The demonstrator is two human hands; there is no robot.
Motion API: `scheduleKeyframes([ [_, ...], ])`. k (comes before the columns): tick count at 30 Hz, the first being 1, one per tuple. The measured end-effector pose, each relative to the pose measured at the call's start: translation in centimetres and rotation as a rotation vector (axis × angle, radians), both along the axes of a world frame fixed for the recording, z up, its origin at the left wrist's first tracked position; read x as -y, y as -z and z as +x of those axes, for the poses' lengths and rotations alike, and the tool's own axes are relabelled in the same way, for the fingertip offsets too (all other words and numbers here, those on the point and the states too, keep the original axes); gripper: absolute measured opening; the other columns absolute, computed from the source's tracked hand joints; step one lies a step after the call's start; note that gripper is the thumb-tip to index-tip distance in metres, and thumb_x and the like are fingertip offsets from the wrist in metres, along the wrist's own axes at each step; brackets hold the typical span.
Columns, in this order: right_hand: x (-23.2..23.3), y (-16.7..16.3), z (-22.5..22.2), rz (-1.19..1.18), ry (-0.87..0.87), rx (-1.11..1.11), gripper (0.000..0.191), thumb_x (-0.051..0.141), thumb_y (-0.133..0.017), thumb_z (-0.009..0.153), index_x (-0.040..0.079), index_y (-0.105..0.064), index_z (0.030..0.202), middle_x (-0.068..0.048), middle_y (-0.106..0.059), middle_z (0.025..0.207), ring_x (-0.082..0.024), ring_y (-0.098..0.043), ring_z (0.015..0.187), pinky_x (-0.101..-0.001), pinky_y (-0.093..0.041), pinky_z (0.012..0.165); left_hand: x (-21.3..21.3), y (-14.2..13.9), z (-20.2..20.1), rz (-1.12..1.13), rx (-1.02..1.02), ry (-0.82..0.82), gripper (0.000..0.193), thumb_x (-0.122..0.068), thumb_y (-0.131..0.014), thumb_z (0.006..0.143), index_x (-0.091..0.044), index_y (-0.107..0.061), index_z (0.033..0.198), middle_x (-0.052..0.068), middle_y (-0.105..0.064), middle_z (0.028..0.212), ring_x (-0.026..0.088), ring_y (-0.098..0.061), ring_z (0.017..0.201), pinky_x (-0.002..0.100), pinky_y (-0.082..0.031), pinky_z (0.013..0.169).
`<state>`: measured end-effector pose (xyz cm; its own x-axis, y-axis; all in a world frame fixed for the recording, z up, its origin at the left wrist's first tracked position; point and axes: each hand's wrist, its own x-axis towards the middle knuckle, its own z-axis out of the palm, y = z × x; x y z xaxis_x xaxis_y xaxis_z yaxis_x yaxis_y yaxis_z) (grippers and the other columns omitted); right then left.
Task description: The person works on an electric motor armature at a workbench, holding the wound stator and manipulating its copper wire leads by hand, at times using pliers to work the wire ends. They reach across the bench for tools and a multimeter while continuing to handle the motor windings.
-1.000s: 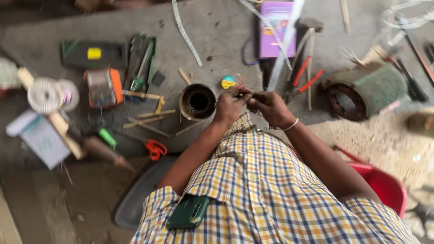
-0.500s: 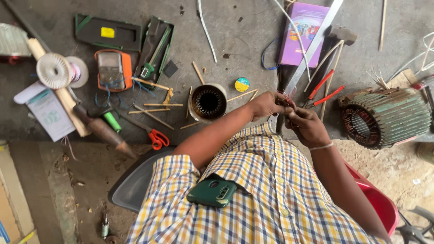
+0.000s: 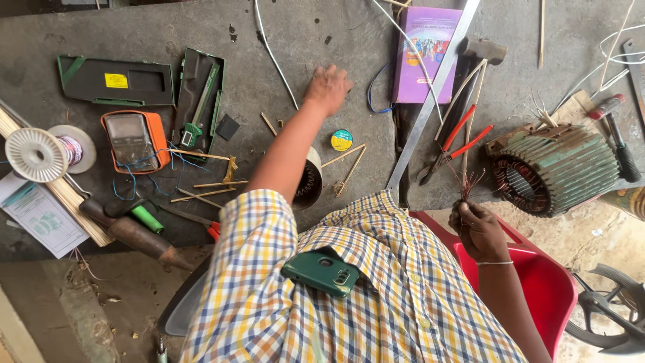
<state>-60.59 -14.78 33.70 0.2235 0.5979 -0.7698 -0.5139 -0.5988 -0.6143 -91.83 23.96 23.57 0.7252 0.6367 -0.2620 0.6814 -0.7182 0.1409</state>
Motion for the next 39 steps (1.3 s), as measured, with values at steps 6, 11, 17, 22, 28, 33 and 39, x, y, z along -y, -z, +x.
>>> scheduleKeyframes([
  [6, -1.3, 0.1, -0.2, 0.042, -0.04, -0.023, 0.017, 0.014, -0.06, 0.107, -0.002, -0.065, 0.106, -0.008, -0.063, 0.087, -0.017, -0.057, 0.079, -0.0294, -0.048, 0.073, 0.5, 2.4, 0.2, 0.011, -0.032, -0.029, 0.023, -0.018, -0.053, 0.099, -0.013, -0.072, 0.112, 0.012, -0.068, 0.119, 0.031, -0.059, 0.118, 0.046, -0.049, 0.098],
  [11, -4.2, -1.6, -1.4, 0.117, -0.09, 0.014, 0.015, 0.012, -0.06, 0.107, -0.002, -0.064, 0.104, -0.009, -0.064, 0.088, -0.017, -0.059, 0.079, -0.0307, -0.05, 0.074, 0.3, -0.4, -1.1, -0.08, 0.124, -0.107, 0.015, -0.018, -0.062, 0.095, -0.012, -0.074, 0.101, 0.011, -0.07, 0.11, 0.029, -0.064, 0.109, 0.045, -0.052, 0.093],
  [17, -10.3, -6.9, -4.8, 0.404, -0.11, 0.203, 0.024, 0.012, -0.063, 0.112, -0.01, -0.066, 0.123, -0.008, -0.067, 0.108, -0.013, -0.061, 0.094, -0.0275, -0.051, 0.085, 3.4, -11.7, -2.1, -0.533, 0.66, -0.453, 0.019, -0.022, -0.079, 0.085, -0.008, -0.078, 0.098, 0.013, -0.078, 0.095, 0.029, -0.074, 0.087, 0.042, -0.057, 0.08],
  [22, -15.0, -10.0, -9.5, 0.513, -0.258, 0.257, 0.035, 0.019, -0.061, 0.107, -0.007, -0.065, 0.13, -0.012, -0.072, 0.124, -0.018, -0.068, 0.112, -0.0318, -0.054, 0.101, 12.6, -19.7, 0.0, -0.662, 0.779, -0.317, 0.02, -0.019, -0.079, 0.087, -0.005, -0.077, 0.101, 0.012, -0.078, 0.096, 0.023, -0.075, 0.081, 0.037, -0.059, 0.076],
  [28, -15.2, -10.2, -13.9, 0.629, -0.248, -0.048, 0.023, 0.019, -0.063, 0.11, -0.002, -0.065, 0.121, -0.004, -0.066, 0.1, -0.012, -0.06, 0.086, -0.0298, -0.052, 0.082, 17.2, -21.6, -1.7, -0.778, 1.198, -0.643, 0.013, -0.014, -0.074, 0.095, -0.001, -0.073, 0.096, 0.008, -0.075, 0.079, 0.014, -0.069, 0.069, 0.031, -0.056, 0.063],
  [33, -13.0, -10.6, -16.1, 0.616, -0.265, -0.037, 0.02, 0.017, -0.064, 0.109, -0.001, -0.065, 0.118, -0.005, -0.066, 0.097, -0.012, -0.06, 0.084, -0.0282, -0.052, 0.08, 18.6, -20.8, -2.5, -1.045, 1.553, -0.734, 0.012, -0.012, -0.071, 0.098, 0.0, -0.071, 0.097, 0.005, -0.072, 0.075, 0.01, -0.067, 0.064, 0.028, -0.055, 0.061],
  [39, -12.1, -12.8, -16.8, 0.535, -0.191, -0.088, 0.024, 0.018, -0.063, 0.107, -0.002, -0.067, 0.118, -0.006, -0.071, 0.099, -0.012, -0.057, 0.075, -0.0258, -0.048, 0.069, 21.2, -21.7, -2.8, -0.423, 1.239, -0.643, 0.014, -0.014, -0.075, 0.093, 0.0, -0.072, 0.094, 0.01, -0.076, 0.081, 0.012, -0.071, 0.068, 0.028, -0.056, 0.061],
])
